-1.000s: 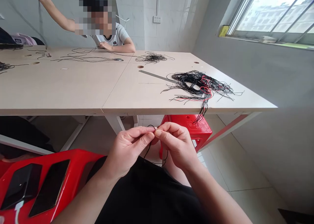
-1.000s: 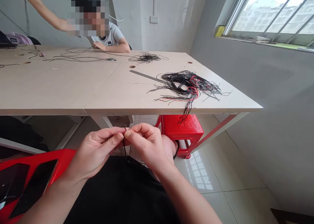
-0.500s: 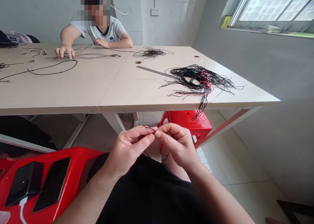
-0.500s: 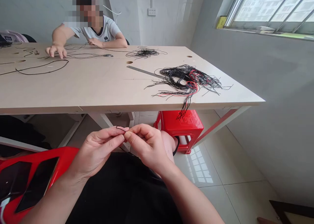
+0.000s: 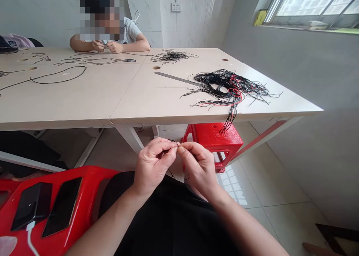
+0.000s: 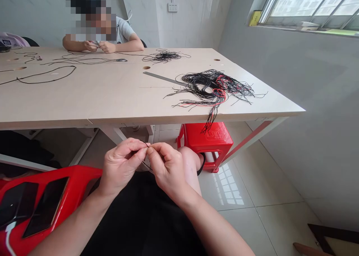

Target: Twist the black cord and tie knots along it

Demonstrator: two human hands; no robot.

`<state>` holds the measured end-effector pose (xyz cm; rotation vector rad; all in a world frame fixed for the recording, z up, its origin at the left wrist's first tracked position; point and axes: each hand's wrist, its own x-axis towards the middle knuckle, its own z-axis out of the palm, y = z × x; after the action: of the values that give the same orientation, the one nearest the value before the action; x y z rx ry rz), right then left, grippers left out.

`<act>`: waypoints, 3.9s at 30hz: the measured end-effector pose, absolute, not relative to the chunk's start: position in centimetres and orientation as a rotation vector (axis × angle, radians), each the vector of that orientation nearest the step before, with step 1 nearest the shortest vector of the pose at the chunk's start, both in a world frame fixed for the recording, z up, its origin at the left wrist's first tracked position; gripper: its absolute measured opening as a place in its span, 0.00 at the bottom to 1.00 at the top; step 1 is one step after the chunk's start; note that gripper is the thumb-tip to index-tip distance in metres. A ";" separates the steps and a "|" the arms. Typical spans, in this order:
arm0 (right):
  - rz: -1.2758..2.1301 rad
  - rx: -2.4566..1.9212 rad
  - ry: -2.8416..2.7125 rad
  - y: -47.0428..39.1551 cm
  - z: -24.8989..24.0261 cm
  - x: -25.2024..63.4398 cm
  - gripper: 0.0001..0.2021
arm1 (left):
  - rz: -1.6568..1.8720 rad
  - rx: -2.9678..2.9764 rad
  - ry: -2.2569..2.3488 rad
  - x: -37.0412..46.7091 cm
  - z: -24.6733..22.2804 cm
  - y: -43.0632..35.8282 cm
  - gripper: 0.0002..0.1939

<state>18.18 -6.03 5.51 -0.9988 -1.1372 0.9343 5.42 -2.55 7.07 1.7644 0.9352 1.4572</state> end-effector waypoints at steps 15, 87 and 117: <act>0.914 -1.124 -1.158 -5.5 6.1 18.7 0.09 | 1.246 1.493 1.019 6.3 5.7 -2.9 0.08; 1.466 -1.234 -1.595 -8.9 -1.8 29.5 0.15 | 0.596 1.377 1.135 12.2 -0.3 -6.4 0.07; 0.274 -1.552 -1.769 -12.9 -11.0 28.3 0.20 | 0.687 1.163 1.222 12.9 -3.2 -7.2 0.12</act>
<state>28.33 -12.88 -11.00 -1.5523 -1.7693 0.2742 12.86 -7.23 -3.21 1.1630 1.2216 0.6868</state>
